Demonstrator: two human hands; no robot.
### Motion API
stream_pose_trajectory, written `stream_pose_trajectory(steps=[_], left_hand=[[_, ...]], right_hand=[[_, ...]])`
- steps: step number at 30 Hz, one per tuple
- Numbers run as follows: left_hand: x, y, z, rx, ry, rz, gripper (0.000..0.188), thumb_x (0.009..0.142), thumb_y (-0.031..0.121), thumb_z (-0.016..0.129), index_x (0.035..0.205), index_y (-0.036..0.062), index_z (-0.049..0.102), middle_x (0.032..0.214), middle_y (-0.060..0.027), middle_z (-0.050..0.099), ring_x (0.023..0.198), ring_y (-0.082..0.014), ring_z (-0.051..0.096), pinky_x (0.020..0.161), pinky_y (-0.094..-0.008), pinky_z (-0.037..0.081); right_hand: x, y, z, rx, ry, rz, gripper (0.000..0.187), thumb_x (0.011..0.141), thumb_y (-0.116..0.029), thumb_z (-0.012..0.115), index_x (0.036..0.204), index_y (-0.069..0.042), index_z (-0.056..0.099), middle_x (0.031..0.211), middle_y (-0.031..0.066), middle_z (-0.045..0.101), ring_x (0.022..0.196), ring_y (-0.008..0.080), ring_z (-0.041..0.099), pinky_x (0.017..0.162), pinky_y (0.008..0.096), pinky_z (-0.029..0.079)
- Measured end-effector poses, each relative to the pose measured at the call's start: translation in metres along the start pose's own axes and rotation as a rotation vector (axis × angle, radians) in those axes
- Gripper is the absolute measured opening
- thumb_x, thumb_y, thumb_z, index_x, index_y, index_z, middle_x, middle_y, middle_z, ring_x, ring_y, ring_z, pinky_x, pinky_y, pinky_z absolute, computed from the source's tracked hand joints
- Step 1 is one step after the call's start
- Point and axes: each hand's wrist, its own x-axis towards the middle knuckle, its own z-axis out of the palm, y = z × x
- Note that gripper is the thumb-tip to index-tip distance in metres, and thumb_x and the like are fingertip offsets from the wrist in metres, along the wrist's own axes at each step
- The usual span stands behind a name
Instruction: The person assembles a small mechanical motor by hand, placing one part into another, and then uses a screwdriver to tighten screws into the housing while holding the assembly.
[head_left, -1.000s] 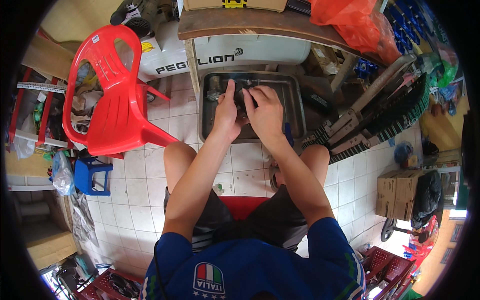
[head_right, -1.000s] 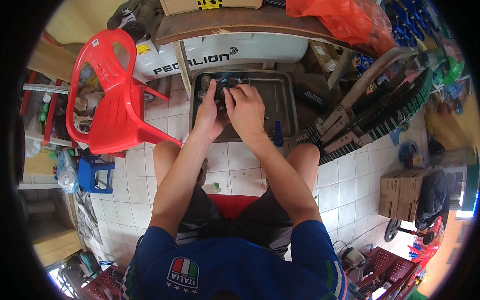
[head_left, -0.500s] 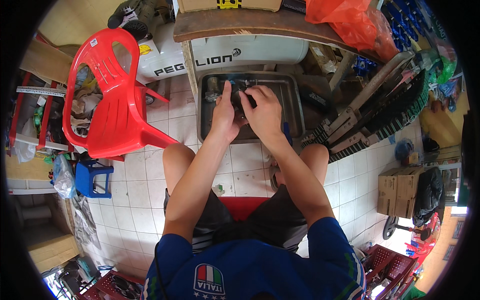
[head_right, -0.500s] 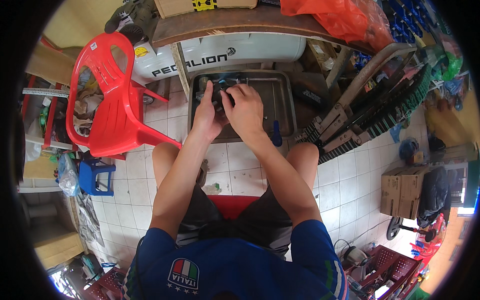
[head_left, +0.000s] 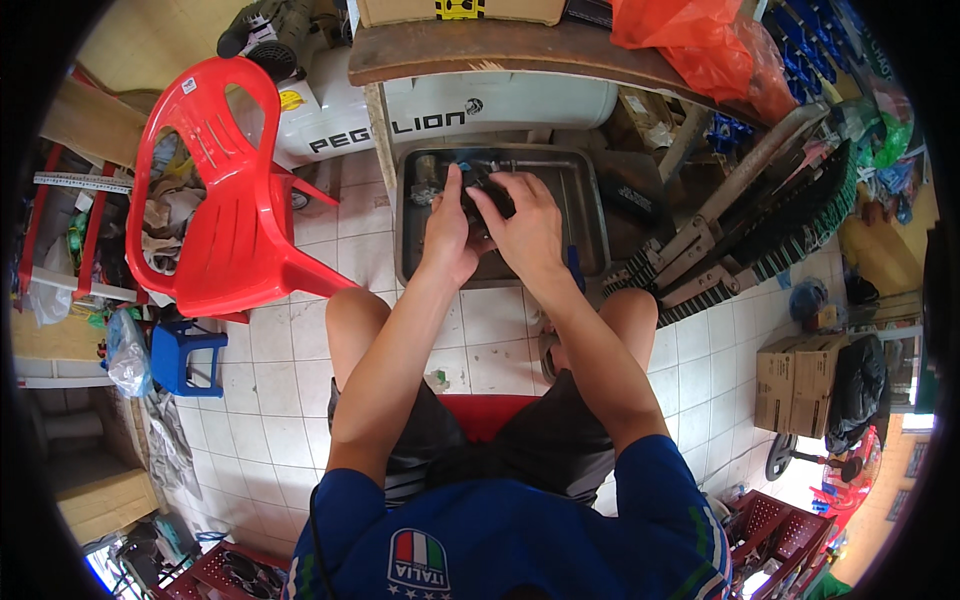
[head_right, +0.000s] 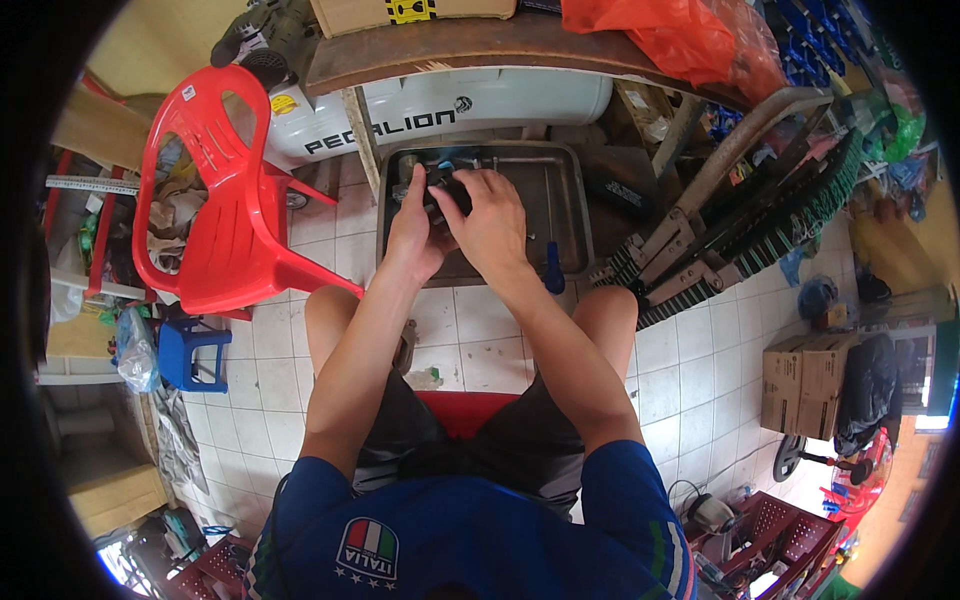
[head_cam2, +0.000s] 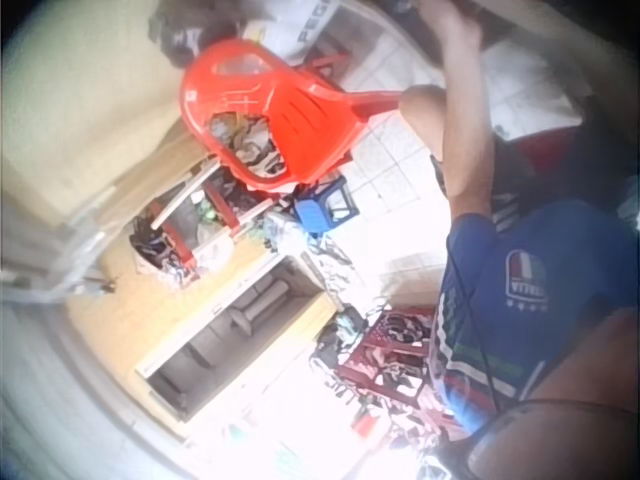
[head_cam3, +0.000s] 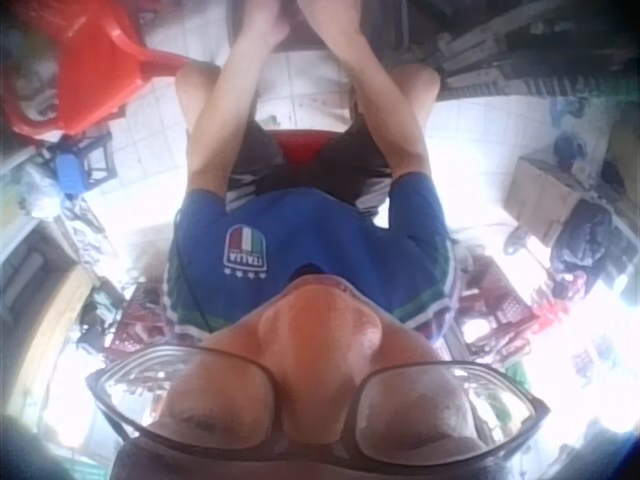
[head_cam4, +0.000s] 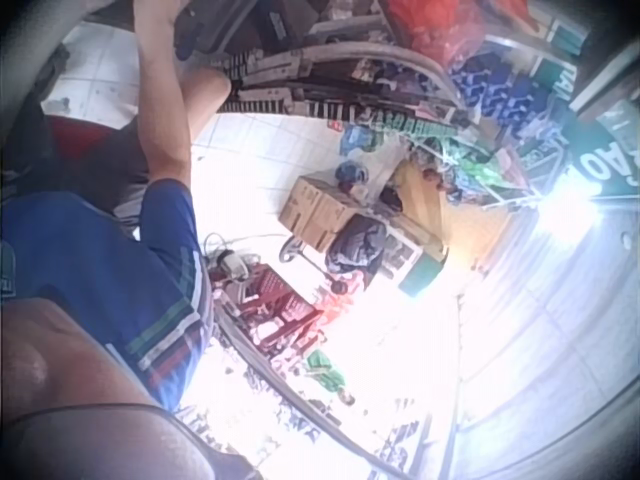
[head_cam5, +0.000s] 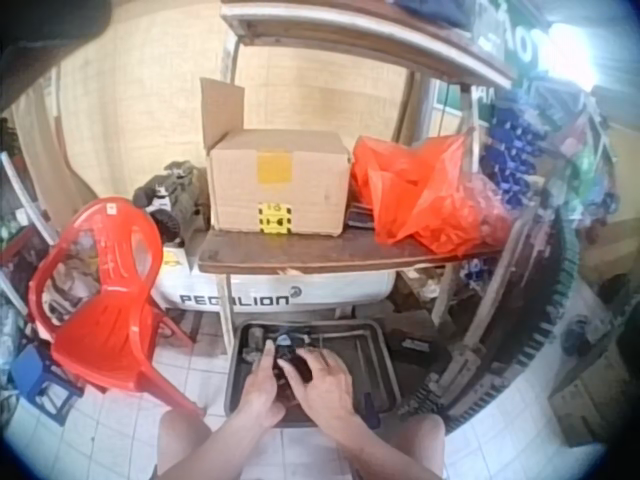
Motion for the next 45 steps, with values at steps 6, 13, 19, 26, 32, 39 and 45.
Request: stream_pose_trajectory(steps=[6,13,19,26,32,39,45], left_hand=[[-0.001,-0.001,0.002,-0.003,-0.003,0.004,0.056,0.096,0.060,0.054,0.125,0.0143,0.039,0.111,-0.0088,0.057,0.094,-0.0256,0.063,0.073,-0.0497,0.057],[0.004,-0.003,-0.002,-0.029,-0.023,-0.007,0.054,0.096,0.060,0.053,0.123,0.0148,0.040,0.109,-0.0083,0.058,0.092,-0.0255,0.063,0.074,-0.0512,0.057],[-0.002,0.000,0.003,-0.010,-0.008,0.000,0.053,0.096,0.060,0.053,0.121,0.0155,0.041,0.107,-0.0080,0.058,0.089,-0.0242,0.064,0.073,-0.0512,0.057],[-0.005,0.000,0.005,-0.007,0.018,0.009,0.053,0.096,0.061,0.052,0.122,0.0155,0.042,0.107,-0.0079,0.060,0.089,-0.0239,0.065,0.074,-0.0510,0.057],[-0.009,0.000,0.011,-0.021,0.057,-0.020,0.057,0.096,0.060,0.054,0.130,0.0137,0.053,0.120,-0.0121,0.058,0.109,-0.0290,0.058,0.089,-0.0520,0.050],[-0.007,0.000,0.007,-0.011,0.021,-0.014,0.057,0.096,0.061,0.052,0.129,0.0138,0.049,0.119,-0.0117,0.057,0.106,-0.0276,0.059,0.086,-0.0519,0.051],[-0.001,-0.001,0.001,-0.004,-0.039,-0.004,0.053,0.098,0.060,0.051,0.126,0.0157,0.041,0.115,-0.0095,0.057,0.097,-0.0263,0.063,0.076,-0.0537,0.056]], right_hand=[[-0.001,0.003,-0.001,0.084,-0.082,0.090,0.023,0.083,-0.020,0.077,0.093,-0.002,0.069,0.096,0.0124,0.069,0.084,0.0323,0.068,0.072,0.0398,0.055],[0.002,-0.004,-0.005,0.137,-0.085,0.151,0.020,0.083,-0.018,0.076,0.089,-0.001,0.068,0.094,0.0120,0.069,0.085,0.0326,0.068,0.072,0.0391,0.054],[0.001,0.002,-0.003,0.115,-0.105,0.127,0.020,0.084,-0.019,0.076,0.092,-0.002,0.068,0.096,0.0122,0.069,0.086,0.0324,0.068,0.073,0.0394,0.055],[-0.001,0.003,0.000,0.063,-0.055,0.085,0.019,0.085,-0.020,0.074,0.094,-0.003,0.070,0.098,0.0119,0.069,0.086,0.0324,0.068,0.073,0.0384,0.055],[-0.001,0.005,-0.001,0.063,-0.087,0.111,0.022,0.086,-0.024,0.074,0.097,-0.004,0.070,0.098,0.0115,0.069,0.085,0.0323,0.068,0.072,0.0390,0.055],[-0.001,0.003,-0.003,0.089,-0.142,0.147,0.022,0.086,-0.026,0.072,0.098,-0.008,0.068,0.098,0.0112,0.068,0.090,0.0338,0.066,0.073,0.0442,0.055],[0.000,0.006,0.001,0.047,-0.085,0.126,0.024,0.086,-0.026,0.074,0.100,-0.007,0.069,0.097,0.0101,0.069,0.084,0.0327,0.068,0.070,0.0409,0.055]])
